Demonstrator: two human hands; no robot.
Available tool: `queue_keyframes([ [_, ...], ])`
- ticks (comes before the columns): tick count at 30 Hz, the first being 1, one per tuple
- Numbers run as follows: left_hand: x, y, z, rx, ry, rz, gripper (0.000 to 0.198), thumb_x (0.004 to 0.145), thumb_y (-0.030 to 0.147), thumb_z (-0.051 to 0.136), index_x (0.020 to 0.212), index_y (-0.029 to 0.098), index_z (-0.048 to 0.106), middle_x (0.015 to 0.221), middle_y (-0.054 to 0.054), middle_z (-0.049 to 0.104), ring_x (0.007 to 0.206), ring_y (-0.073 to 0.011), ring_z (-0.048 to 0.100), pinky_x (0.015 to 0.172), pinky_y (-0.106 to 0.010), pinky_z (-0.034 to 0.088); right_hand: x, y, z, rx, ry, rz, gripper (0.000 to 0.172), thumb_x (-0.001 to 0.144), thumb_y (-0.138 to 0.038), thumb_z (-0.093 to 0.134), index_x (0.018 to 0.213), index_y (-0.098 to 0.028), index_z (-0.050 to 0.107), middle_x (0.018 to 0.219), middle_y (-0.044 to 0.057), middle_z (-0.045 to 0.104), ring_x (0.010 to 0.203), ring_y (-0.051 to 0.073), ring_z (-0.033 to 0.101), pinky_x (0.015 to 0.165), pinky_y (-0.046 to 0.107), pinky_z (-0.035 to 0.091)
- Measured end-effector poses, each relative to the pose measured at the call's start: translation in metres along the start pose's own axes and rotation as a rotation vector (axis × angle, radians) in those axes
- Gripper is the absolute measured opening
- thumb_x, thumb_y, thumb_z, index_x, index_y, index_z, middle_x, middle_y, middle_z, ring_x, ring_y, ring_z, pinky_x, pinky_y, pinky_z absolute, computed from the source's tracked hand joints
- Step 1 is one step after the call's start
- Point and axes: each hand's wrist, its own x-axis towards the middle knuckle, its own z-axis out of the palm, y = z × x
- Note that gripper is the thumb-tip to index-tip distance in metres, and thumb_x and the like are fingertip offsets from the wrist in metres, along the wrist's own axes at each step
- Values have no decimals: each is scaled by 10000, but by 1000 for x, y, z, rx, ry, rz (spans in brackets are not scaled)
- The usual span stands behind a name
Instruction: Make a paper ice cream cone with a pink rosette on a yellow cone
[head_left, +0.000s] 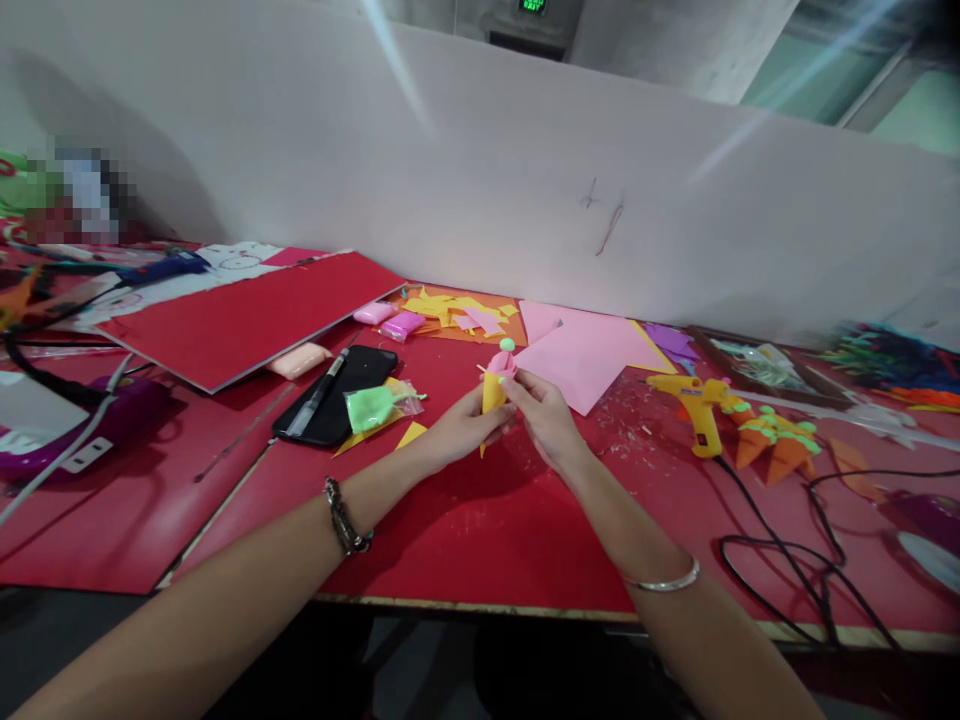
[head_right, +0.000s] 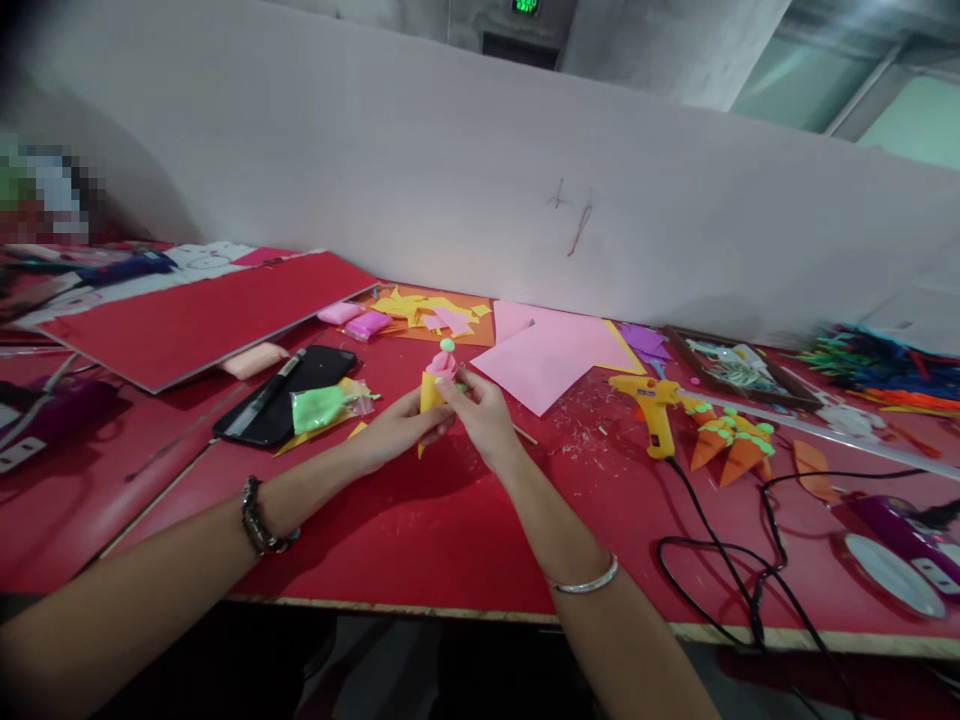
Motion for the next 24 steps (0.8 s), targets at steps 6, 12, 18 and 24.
queue_keyframes([
  [6, 0, -3, 0, -5, -13, 5, 140, 741, 245, 481, 646, 161, 422, 544, 48, 426, 456, -46, 369, 432, -177, 285, 2, 1, 1, 75, 36, 4, 232, 680, -337, 605, 861, -193, 597, 766, -12, 574, 618, 85, 501, 558, 213, 433],
  [12, 0, -5, -1, 25, -50, -9, 132, 740, 266, 489, 674, 155, 465, 577, 30, 486, 452, -62, 440, 452, -198, 335, -1, 0, 2, 12, 59, 28, 232, 679, -361, 603, 845, -203, 566, 667, -43, 510, 470, 55, 412, 407, 189, 349],
  [18, 3, -6, -2, -66, 55, -49, 225, 742, 332, 508, 626, 147, 453, 516, 56, 417, 431, -39, 335, 428, -191, 240, -1, 2, 2, 10, 12, -71, 220, 710, -346, 585, 894, -225, 577, 837, -9, 570, 686, 97, 513, 604, 223, 431],
  [24, 6, -5, -7, -368, 84, -120, 262, 689, 335, 599, 614, 161, 419, 490, 84, 306, 415, -32, 249, 407, -195, 170, 4, 4, -1, 37, 38, -169, 243, 735, -358, 560, 955, -253, 574, 983, 1, 580, 935, 128, 517, 852, 276, 393],
])
